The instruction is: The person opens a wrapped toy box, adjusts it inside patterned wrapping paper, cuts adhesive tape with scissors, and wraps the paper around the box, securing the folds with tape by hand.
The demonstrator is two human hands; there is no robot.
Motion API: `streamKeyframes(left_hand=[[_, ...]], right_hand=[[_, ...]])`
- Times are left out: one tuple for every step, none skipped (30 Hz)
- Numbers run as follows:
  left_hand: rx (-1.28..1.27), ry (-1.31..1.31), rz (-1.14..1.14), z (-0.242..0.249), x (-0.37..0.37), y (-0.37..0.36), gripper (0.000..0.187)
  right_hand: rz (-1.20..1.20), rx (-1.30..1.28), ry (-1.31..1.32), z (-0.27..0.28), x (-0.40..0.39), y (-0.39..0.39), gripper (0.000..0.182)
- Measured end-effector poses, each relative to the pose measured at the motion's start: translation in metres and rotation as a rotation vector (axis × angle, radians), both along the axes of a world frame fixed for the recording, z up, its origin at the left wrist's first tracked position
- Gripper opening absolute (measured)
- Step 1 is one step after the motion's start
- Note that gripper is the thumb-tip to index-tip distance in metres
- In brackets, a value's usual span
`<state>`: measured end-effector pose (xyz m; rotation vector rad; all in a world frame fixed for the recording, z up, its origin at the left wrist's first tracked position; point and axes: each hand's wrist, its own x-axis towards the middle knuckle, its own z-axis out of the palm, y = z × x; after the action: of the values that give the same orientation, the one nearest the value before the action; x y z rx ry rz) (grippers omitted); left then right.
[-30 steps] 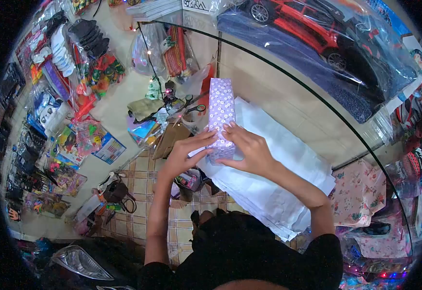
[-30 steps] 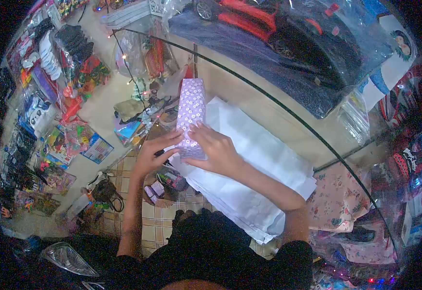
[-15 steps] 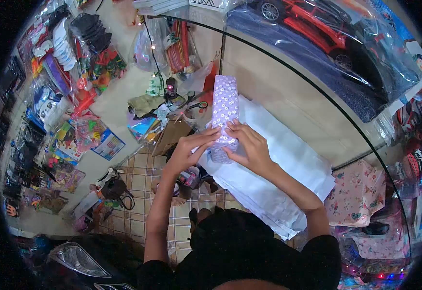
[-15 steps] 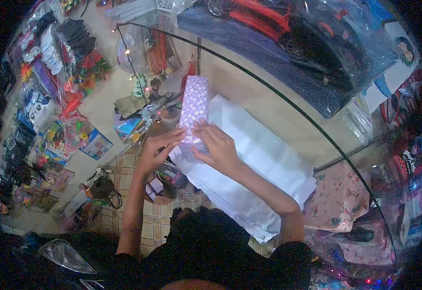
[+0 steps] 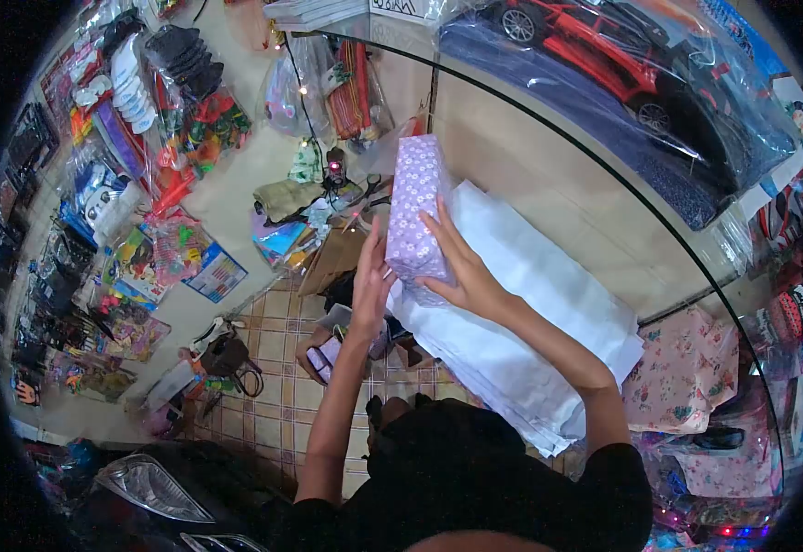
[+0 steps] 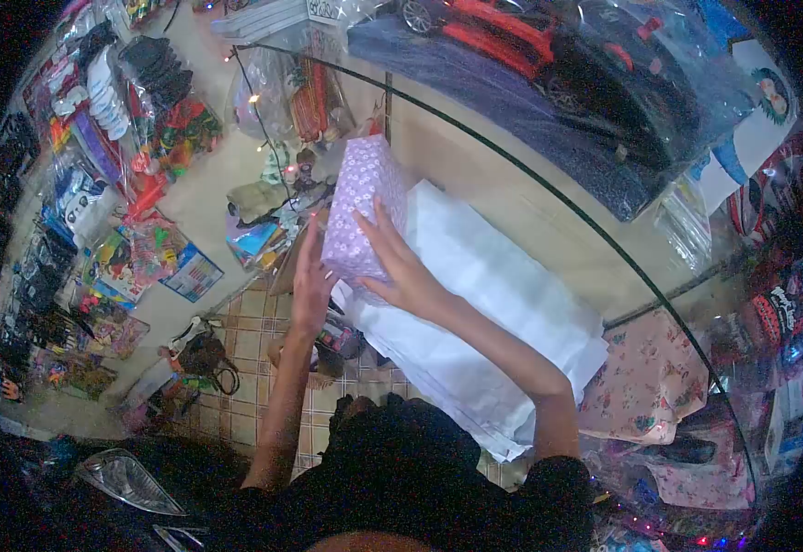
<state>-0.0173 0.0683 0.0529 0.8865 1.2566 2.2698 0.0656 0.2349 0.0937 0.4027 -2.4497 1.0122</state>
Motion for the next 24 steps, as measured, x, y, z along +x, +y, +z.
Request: streamKeyframes(left_hand=[[0.031,0.022,0.031,0.004,0.004,-0.001,0.088],[0.060,0.042,0.061,0.007,0.010,-0.002,0.091],[0.090,0.061,0.091,0.008,0.014,-0.003,0.095],[0.089,0.037,0.112,0.004,0.016,-0.004,0.093],[0.086,0.013,0.134,-0.001,0.018,-0.005,0.092],[0.082,-0.013,0.156,-0.005,0.019,-0.005,0.091],[0.104,-0.005,0.146,-0.007,0.019,-0.007,0.089],[0.127,0.003,0.136,-0.010,0.019,-0.008,0.087],[0.148,0.011,0.126,-0.012,0.020,-0.010,0.086],[0.113,-0.020,0.144,-0.012,0.019,-0.011,0.081],[0.040,-0.084,0.144,-0.017,0.016,-0.011,0.077],[-0.032,-0.146,0.146,-0.025,0.011,-0.008,0.073],[-0.102,-0.209,0.148,-0.029,0.005,-0.007,0.069],[-0.192,-0.397,0.116,-0.029,-0.002,-0.007,0.058],[-0.203,-0.425,0.105,-0.030,-0.009,-0.008,0.056],[-0.213,-0.449,0.094,-0.033,-0.017,-0.007,0.055],[-0.221,-0.472,0.084,-0.039,-0.026,-0.005,0.053],[-0.251,-0.417,0.120,-0.058,-0.040,-0.003,0.046],[-0.319,-0.216,0.272,-0.076,-0.050,-0.003,0.042],[-0.386,-0.012,0.419,-0.092,-0.060,-0.004,0.038],[-0.450,0.195,0.561,-0.100,-0.066,-0.004,0.035],[-0.509,0.297,0.674,-0.101,-0.069,-0.004,0.032],[-0.567,0.400,0.787,-0.102,-0.072,-0.003,0.030],[-0.626,0.504,0.901,-0.102,-0.074,-0.004,0.028]], right_hand=[[-0.012,0.083,0.017,0.007,0.000,-0.003,0.091],[-0.025,0.166,0.031,0.013,0.001,-0.007,0.091],[-0.038,0.249,0.044,0.019,0.003,-0.011,0.091],[-0.086,0.333,0.066,0.026,0.007,-0.018,0.089],[-0.133,0.416,0.086,0.032,0.011,-0.027,0.087],[-0.179,0.499,0.105,0.036,0.013,-0.035,0.086],[-0.190,0.492,0.096,0.038,0.013,-0.041,0.086],[-0.201,0.486,0.088,0.040,0.013,-0.047,0.085],[-0.211,0.479,0.080,0.039,0.012,-0.051,0.085],[-0.241,0.507,0.073,0.036,0.008,-0.054,0.083],[-0.271,0.537,0.067,0.031,0.002,-0.055,0.082],[-0.300,0.567,0.061,0.024,-0.006,-0.054,0.080],[-0.277,0.572,0.022,0.015,-0.015,-0.049,0.078],[-0.254,0.578,-0.017,0.002,-0.028,-0.041,0.075],[-0.232,0.583,-0.055,-0.011,-0.041,-0.034,0.073],[-0.190,0.573,-0.035,-0.023,-0.052,-0.026,0.071],[-0.146,0.564,-0.012,-0.033,-0.063,-0.017,0.070],[-0.100,0.555,0.009,-0.042,-0.072,-0.011,0.068],[-0.059,0.532,-0.028,-0.049,-0.078,-0.008,0.064],[-0.020,0.510,-0.064,-0.054,-0.083,-0.005,0.061],[0.017,0.488,-0.103,-0.060,-0.088,-0.002,0.057],[0.036,0.387,-0.154,-0.068,-0.095,0.001,0.051],[0.056,0.286,-0.205,-0.075,-0.103,0.004,0.045],[0.076,0.186,-0.256,-0.080,-0.110,0.007,0.039]])
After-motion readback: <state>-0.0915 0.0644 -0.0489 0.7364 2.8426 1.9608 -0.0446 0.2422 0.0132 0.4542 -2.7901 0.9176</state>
